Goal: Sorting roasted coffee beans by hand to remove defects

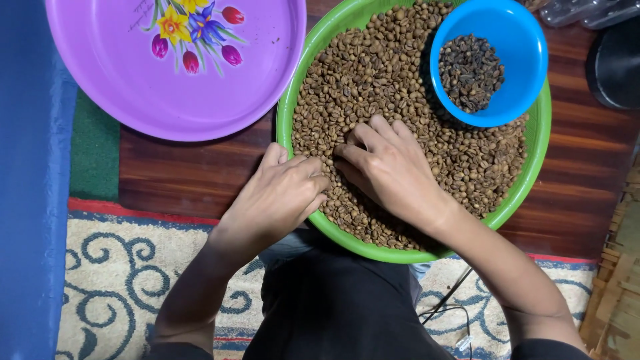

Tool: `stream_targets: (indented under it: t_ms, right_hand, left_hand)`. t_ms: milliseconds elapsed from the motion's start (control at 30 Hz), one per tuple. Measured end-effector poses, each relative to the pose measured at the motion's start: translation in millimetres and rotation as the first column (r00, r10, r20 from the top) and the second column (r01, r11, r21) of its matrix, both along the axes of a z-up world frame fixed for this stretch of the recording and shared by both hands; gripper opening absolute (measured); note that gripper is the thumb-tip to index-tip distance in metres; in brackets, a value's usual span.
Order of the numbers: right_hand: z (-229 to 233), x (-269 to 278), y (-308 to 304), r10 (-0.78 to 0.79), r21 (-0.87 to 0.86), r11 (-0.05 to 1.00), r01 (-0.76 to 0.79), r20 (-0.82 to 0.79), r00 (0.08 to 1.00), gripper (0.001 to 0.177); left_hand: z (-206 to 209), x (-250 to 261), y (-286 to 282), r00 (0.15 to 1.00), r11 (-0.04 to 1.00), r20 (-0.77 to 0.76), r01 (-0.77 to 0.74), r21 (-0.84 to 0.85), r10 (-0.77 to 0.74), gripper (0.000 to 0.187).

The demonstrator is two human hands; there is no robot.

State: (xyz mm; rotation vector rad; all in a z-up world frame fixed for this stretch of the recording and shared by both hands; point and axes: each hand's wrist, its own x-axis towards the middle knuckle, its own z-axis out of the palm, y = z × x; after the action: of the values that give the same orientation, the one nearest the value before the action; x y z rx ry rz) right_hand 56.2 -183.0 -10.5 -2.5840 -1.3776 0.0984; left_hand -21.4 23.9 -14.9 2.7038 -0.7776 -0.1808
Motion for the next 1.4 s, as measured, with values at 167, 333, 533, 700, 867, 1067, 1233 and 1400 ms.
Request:
stream_targets:
  t_ms: [167, 333, 533, 700, 867, 1067, 1233, 1400]
  right_hand:
    - [0, 1, 1, -0.023, 0.005, 1.000, 0.023, -0.030, 0.999, 0.023]
    - [5, 1, -2, -0.031, 0.014, 0.999, 0.032, -0.103, 0.994, 0.022]
    - [17, 2, -14, -0.042, 0.272, 0.956, 0.111, -0.247, 0.968, 0.024]
    - [29, -2, -25, 0.032, 0.534, 0.795, 0.288, -0.511, 0.859, 0.019]
    - [22, -12, -39, 0.051, 0.527, 0.631, 0.569, -0.760, 0.648, 0.035]
    - [23, -15, -50, 0.048, 0.519, 0.613, 0.596, -0.777, 0.628, 0.031]
    - [6, -22, -57, 0.069, 0.498, 0.574, 0.649, -0.820, 0.568, 0.029]
    - [-4, -26, -61, 0.033, 0.491, 0.488, 0.721, -0.836, 0.547, 0.032]
  left_hand:
    - [4, -3, 0, 0.999, 0.998, -0.018, -0.033, -0.047, 0.032, 0.019]
    - [4, -6, 1, 0.997, 0.998, 0.054, -0.058, -0.040, 0.060, 0.014]
    - [15, -3, 5, 0.994, 0.951, 0.045, -0.080, -0.300, 0.098, 0.009]
    - [22, 3, 0, 0.980, 0.843, -0.010, -0.176, -0.508, 0.199, 0.009]
    - [12, 7, -17, 0.959, 0.750, 0.067, -0.171, -0.639, 0.276, 0.015]
    - [13, 13, -32, 0.942, 0.663, 0.099, -0.148, -0.733, 0.320, 0.018]
    - [14, 17, -41, 0.933, 0.705, 0.210, -0.062, -0.706, 0.291, 0.018]
    - [21, 16, -47, 0.902, 0.857, 0.359, -0.021, -0.515, 0.238, 0.019]
